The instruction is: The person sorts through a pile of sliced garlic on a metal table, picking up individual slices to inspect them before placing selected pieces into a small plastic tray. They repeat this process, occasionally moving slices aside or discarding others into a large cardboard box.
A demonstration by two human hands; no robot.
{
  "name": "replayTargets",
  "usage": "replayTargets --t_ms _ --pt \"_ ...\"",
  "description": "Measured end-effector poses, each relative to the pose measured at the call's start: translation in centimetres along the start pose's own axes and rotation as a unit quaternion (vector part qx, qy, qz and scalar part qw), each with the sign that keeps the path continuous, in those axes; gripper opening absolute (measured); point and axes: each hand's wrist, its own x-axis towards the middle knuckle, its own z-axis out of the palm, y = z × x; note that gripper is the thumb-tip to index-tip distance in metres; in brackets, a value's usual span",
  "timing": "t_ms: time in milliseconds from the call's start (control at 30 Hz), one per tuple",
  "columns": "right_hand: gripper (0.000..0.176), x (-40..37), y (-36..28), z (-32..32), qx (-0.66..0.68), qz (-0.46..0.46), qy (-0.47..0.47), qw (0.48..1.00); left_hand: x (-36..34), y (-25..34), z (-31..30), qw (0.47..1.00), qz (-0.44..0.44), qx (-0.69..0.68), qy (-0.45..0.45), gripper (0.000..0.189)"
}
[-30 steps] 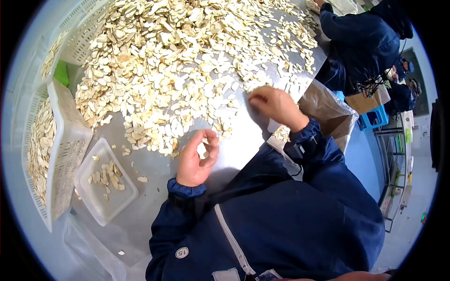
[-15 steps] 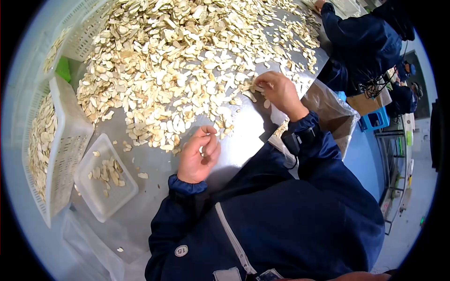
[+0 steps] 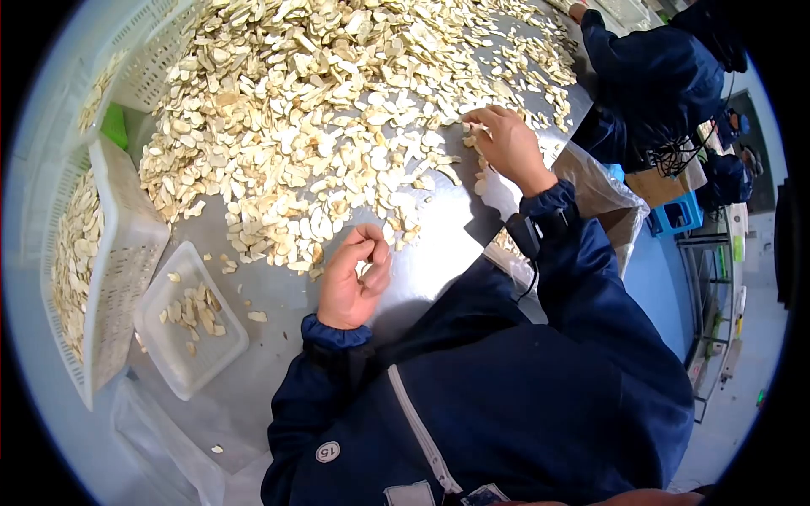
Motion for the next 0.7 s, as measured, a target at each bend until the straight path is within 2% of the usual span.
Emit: replayTargets --t_ms 33,167,300,433,533,667,700 --pt "0.019 0.8 -0.3 0.0 0.010 0.007 -0.018 1.000 0.0 0.0 0.0 1.000 -0.002 0.000 -0.002 0.013" --pt "0.021 4.0 -0.8 2.5 -0.113 0.048 0.006 0.992 -0.1 0.1 0.3 1.000 -0.002 0.003 0.011 0.013" --pt "0.025 4.1 -2.0 2.5 -0.030 0.035 -0.031 0.998 -0.2 0.2 0.1 1.000 0.000 0.003 0.016 0.013" --pt "0.031 2.4 -2.9 0.6 0.085 0.118 -0.121 0.982 -0.3 0.3 0.1 1.000 -0.009 0.011 0.004 0.012" --pt "0.032 0.8 -2.2 0.2 0.140 0.098 -0.114 0.979 -0.3 0.3 0.2 1.000 -0.016 0.003 0.006 0.012" --pt "0.032 -0.3 -2.0 -0.6 0.223 0.153 -0.162 0.949 -0.2 0.2 0.2 1.000 -0.013 -0.003 0.008 0.012" --pt "0.035 -0.4 -1.7 -0.4 0.237 0.133 -0.160 0.949 -0.2 0.2 0.2 1.000 -0.013 -0.003 0.008 0.012"
